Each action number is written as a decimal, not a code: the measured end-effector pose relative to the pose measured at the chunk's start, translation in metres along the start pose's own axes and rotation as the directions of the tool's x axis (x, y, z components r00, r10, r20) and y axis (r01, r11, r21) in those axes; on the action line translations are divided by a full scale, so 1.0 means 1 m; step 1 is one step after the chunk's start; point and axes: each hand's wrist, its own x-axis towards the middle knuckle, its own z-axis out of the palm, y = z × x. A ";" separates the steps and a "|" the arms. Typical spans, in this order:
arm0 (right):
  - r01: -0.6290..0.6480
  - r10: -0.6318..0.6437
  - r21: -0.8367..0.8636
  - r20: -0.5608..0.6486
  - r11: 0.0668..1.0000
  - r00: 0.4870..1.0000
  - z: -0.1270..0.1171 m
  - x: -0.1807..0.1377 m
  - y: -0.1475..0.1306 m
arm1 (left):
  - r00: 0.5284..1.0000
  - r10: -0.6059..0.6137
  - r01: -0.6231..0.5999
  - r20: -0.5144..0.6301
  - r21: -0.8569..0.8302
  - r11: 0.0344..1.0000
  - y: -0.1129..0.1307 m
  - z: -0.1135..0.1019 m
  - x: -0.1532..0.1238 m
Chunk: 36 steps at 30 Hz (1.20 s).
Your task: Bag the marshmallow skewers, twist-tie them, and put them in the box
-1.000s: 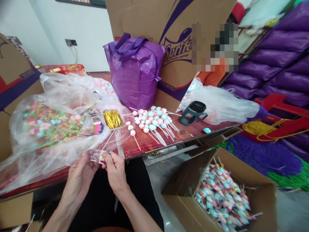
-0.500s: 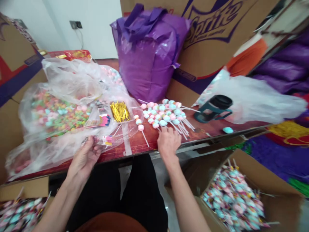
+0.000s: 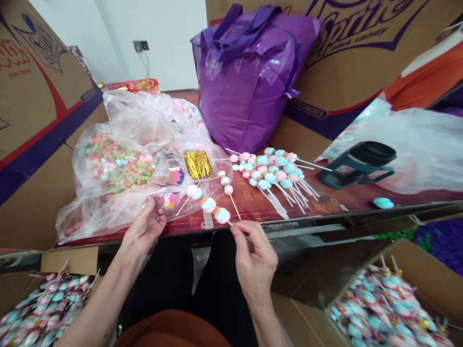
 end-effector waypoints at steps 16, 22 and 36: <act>0.296 -0.275 -0.127 0.160 0.947 0.948 0.003 -0.011 -0.006 | 0.908 0.376 -0.390 0.182 0.047 0.919 -0.009 -0.018 -0.011; 0.083 -0.087 0.028 0.239 0.996 0.967 0.026 -0.025 -0.012 | 0.863 0.388 -0.439 0.324 0.101 0.893 -0.014 -0.019 -0.013; -0.098 0.047 0.124 0.359 0.987 0.932 0.065 -0.033 -0.034 | 0.887 0.179 -0.271 0.425 0.167 0.948 -0.015 -0.025 -0.011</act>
